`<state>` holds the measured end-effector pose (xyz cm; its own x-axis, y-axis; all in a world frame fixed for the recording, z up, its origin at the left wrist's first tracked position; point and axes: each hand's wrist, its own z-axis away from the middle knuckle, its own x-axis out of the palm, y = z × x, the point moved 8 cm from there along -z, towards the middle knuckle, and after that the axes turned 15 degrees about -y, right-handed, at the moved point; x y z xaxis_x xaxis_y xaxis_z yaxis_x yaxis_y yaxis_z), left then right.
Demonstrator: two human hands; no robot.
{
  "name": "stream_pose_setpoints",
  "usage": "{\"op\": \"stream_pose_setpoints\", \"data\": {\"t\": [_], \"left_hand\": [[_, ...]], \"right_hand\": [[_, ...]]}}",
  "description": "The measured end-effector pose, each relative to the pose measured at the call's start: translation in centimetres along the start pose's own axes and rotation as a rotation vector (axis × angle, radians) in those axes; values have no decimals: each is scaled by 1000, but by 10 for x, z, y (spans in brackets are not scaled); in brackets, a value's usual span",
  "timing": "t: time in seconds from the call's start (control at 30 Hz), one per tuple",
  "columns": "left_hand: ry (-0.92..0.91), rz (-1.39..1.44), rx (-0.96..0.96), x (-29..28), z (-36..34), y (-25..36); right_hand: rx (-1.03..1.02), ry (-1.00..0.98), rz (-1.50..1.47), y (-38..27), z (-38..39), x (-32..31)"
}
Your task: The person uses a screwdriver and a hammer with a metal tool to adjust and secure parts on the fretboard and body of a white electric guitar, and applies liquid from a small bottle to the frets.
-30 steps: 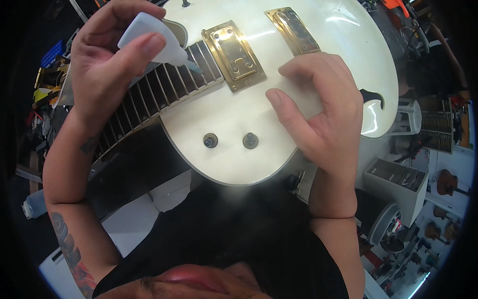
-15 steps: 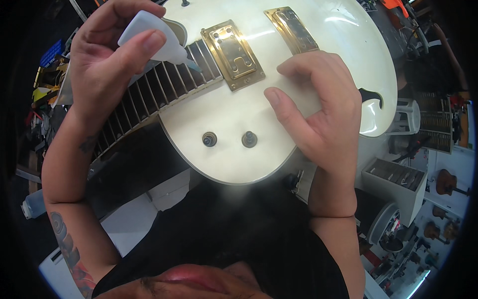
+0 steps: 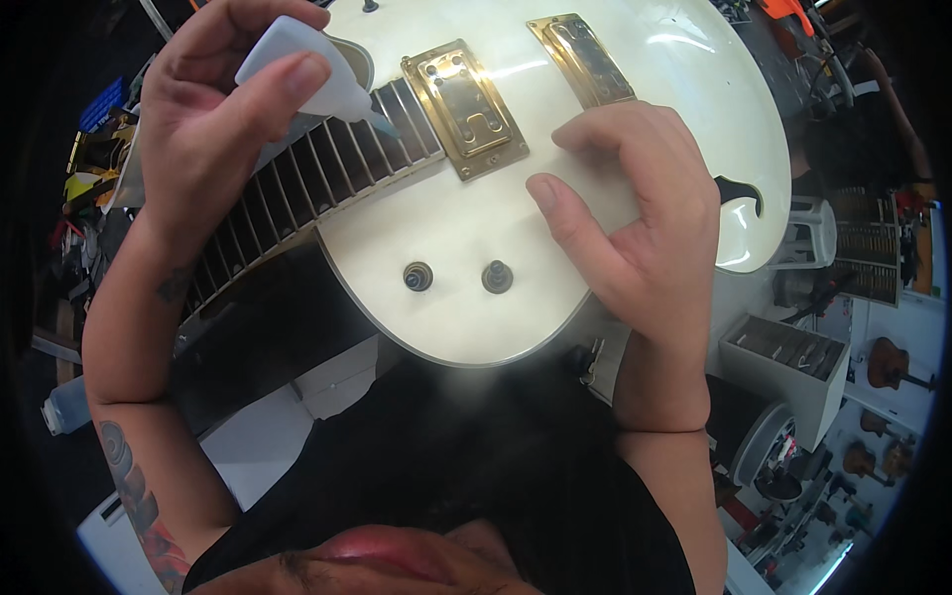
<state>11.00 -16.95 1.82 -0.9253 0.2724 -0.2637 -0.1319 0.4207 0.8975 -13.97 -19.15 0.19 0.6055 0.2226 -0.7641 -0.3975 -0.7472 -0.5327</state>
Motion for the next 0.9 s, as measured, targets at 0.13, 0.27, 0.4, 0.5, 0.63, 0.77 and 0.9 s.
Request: {"op": "stream_pose_setpoints", "data": {"t": [0.13,0.27,0.4,0.5,0.63,0.77,0.9], "left_hand": [[-10,1,-27,-1,-1,2],[18,-4,-27,-6,0,-4],[396,348,-53,-51,11,-37],[534,422,-109,-60,6,-45],[530,473,-164,-57,8,-46],[478,263,-227,-56,5,-49],[451,118,-180,-58,5,-42]], "right_hand": [[0,1,-7,1,1,1],[13,16,-16,2,4,-1],[83,-259,-137,13,-39,-15],[124,-421,-226,45,-97,-27],[36,-377,214,73,-208,-19],[320,-421,547,191,-311,-5],[246,-715,980,311,-352,37]]}}
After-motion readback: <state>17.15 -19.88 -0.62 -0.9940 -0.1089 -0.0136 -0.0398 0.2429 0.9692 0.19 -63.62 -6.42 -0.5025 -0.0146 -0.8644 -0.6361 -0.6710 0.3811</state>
